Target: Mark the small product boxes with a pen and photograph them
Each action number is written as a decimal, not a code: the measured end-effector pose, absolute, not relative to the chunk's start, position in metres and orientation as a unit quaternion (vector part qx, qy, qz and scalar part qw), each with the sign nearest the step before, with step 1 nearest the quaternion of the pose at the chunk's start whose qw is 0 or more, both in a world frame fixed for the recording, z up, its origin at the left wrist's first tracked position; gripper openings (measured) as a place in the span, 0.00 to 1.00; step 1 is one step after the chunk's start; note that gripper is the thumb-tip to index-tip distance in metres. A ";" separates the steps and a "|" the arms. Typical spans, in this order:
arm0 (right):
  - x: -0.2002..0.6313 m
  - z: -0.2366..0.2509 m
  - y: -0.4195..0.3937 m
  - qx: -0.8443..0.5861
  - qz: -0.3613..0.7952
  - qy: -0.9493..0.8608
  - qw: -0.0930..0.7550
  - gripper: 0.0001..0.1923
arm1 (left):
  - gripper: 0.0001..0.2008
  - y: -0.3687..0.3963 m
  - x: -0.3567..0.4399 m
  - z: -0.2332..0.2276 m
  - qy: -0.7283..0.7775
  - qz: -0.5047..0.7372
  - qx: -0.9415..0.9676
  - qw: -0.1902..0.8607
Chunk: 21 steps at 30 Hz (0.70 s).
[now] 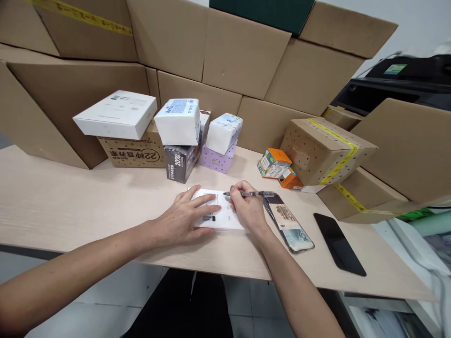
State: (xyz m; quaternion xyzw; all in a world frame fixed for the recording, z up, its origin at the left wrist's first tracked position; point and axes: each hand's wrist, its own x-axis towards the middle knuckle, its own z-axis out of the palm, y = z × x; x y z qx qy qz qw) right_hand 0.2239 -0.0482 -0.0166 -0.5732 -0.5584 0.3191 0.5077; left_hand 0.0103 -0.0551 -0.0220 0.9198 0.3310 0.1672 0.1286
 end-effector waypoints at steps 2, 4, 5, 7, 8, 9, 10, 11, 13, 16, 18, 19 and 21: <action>0.224 -0.017 -0.048 -0.577 0.312 -0.558 0.508 0.13 | 0.27 -0.055 0.010 -0.022 0.328 0.165 0.921 0.132; 0.224 -0.018 -0.047 -0.577 0.309 -0.556 0.513 0.13 | 0.27 -0.055 0.011 -0.022 0.328 0.165 0.921 0.133; 0.224 -0.019 -0.047 -0.576 0.307 -0.557 0.513 0.13 | 0.26 -0.055 0.011 -0.021 0.328 0.165 0.921 0.133; 0.224 -0.019 -0.047 -0.576 0.301 -0.564 0.509 0.13 | 0.26 -0.055 0.011 -0.021 0.329 0.164 0.921 0.132; 0.225 -0.019 -0.047 -0.577 0.299 -0.568 0.506 0.13 | 0.26 -0.055 0.011 -0.021 0.329 0.164 0.921 0.131; 0.225 -0.020 -0.047 -0.577 0.297 -0.571 0.503 0.13 | 0.26 -0.055 0.011 -0.021 0.329 0.164 0.921 0.129; 0.225 -0.020 -0.047 -0.578 0.295 -0.573 0.500 0.13 | 0.26 -0.055 0.011 -0.021 0.329 0.165 0.921 0.128; 0.225 -0.020 -0.046 -0.579 0.293 -0.576 0.497 0.13 | 0.26 -0.055 0.011 -0.021 0.328 0.165 0.922 0.126; 0.225 -0.021 -0.046 -0.582 0.286 -0.585 0.488 0.13 | 0.26 -0.055 0.011 -0.021 0.326 0.165 0.922 0.125; 0.225 -0.021 -0.045 -0.588 0.274 -0.596 0.474 0.13 | 0.26 -0.055 0.011 -0.020 0.327 0.165 0.922 0.126; 0.225 -0.021 -0.046 -0.590 0.275 -0.595 0.471 0.13 | 0.26 -0.055 0.011 -0.020 0.327 0.165 0.922 0.126; 0.225 -0.021 -0.046 -0.591 0.277 -0.593 0.472 0.13 | 0.26 -0.055 0.011 -0.020 0.327 0.164 0.922 0.126; 0.225 -0.021 -0.046 -0.590 0.279 -0.591 0.473 0.13 | 0.26 -0.055 0.011 -0.020 0.327 0.165 0.922 0.126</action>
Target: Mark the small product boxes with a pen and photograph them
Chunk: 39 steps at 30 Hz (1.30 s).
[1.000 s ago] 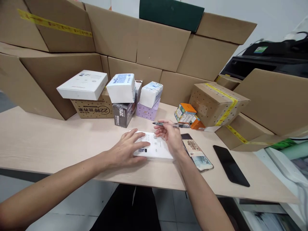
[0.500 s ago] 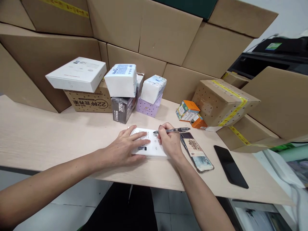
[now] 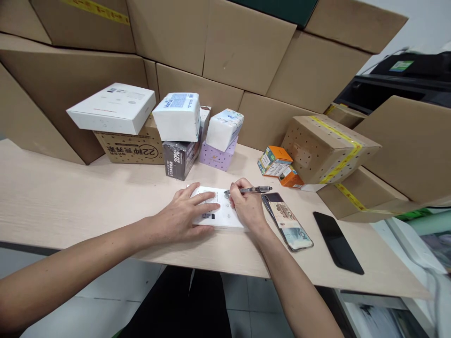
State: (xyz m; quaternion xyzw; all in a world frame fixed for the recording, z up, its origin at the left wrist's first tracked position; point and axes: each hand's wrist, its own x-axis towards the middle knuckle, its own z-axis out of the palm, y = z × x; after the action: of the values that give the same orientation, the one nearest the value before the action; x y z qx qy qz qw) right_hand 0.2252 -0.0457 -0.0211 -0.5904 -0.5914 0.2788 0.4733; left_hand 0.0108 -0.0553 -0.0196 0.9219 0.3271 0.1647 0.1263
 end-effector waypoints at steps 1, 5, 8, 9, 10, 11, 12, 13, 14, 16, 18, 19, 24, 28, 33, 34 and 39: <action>0.225 -0.021 -0.046 -0.590 0.279 -0.592 0.473 0.13 | 0.26 -0.055 0.011 -0.019 0.327 0.165 0.922 0.126; 0.224 -0.022 -0.045 -0.584 0.283 -0.595 0.473 0.14 | 0.26 -0.055 0.011 -0.020 0.326 0.165 0.922 0.127; 0.222 -0.019 -0.045 -0.584 0.288 -0.575 0.496 0.14 | 0.26 -0.055 0.010 -0.021 0.327 0.166 0.921 0.131; 0.222 -0.017 -0.045 -0.586 0.285 -0.562 0.509 0.14 | 0.26 -0.055 0.010 -0.021 0.326 0.167 0.921 0.133; 0.225 -0.015 -0.045 -0.589 0.279 -0.549 0.524 0.14 | 0.26 -0.055 0.010 -0.021 0.326 0.168 0.921 0.134; 0.229 -0.014 -0.045 -0.593 0.266 -0.535 0.540 0.13 | 0.26 -0.054 0.009 -0.021 0.326 0.170 0.920 0.136; 0.236 -0.012 -0.045 -0.599 0.247 -0.524 0.553 0.13 | 0.26 -0.054 0.009 -0.021 0.327 0.171 0.919 0.137; 0.245 -0.012 -0.045 -0.606 0.224 -0.521 0.557 0.13 | 0.26 -0.054 0.008 -0.020 0.329 0.170 0.918 0.139; 0.255 -0.012 -0.044 -0.615 0.195 -0.530 0.551 0.13 | 0.25 -0.053 0.007 -0.018 0.331 0.168 0.918 0.141; 0.280 -0.015 -0.042 -0.619 0.117 -0.587 0.509 0.12 | 0.25 -0.052 0.004 -0.014 0.336 0.157 0.918 0.143; 0.302 -0.020 -0.040 -0.605 0.046 -0.675 0.421 0.13 | 0.24 -0.051 0.001 -0.010 0.347 0.145 0.916 0.140; 0.310 -0.023 -0.039 -0.600 0.022 -0.709 0.371 0.15 | 0.24 -0.050 0.000 -0.009 0.352 0.142 0.915 0.138; 0.315 -0.034 -0.033 -0.632 -0.014 -0.753 0.185 0.24 | 0.25 -0.045 -0.006 -0.011 0.358 0.151 0.912 0.128; 0.306 -0.035 -0.032 -0.617 0.007 -0.769 0.165 0.25 | 0.25 -0.044 -0.006 -0.013 0.355 0.152 0.914 0.121; 0.321 -0.020 -0.044 -0.677 -0.016 -0.689 0.258 0.25 | 0.25 -0.043 -0.005 -0.014 0.358 0.151 0.915 0.112; 0.326 -0.017 -0.050 -0.708 -0.035 -0.647 0.282 0.25 | 0.24 -0.042 -0.005 -0.015 0.358 0.152 0.915 0.110; 0.341 -0.022 -0.088 -0.821 -0.015 -0.545 0.171 0.37 | 0.25 -0.039 -0.004 -0.019 0.352 0.161 0.916 0.108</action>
State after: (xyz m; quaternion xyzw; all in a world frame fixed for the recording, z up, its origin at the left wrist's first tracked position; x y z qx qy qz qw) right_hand 0.3409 -0.0885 -0.0223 -0.8207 -0.5452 -0.0153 0.1705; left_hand -0.0042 -0.0388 -0.0187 0.9159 0.3516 0.1610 0.1077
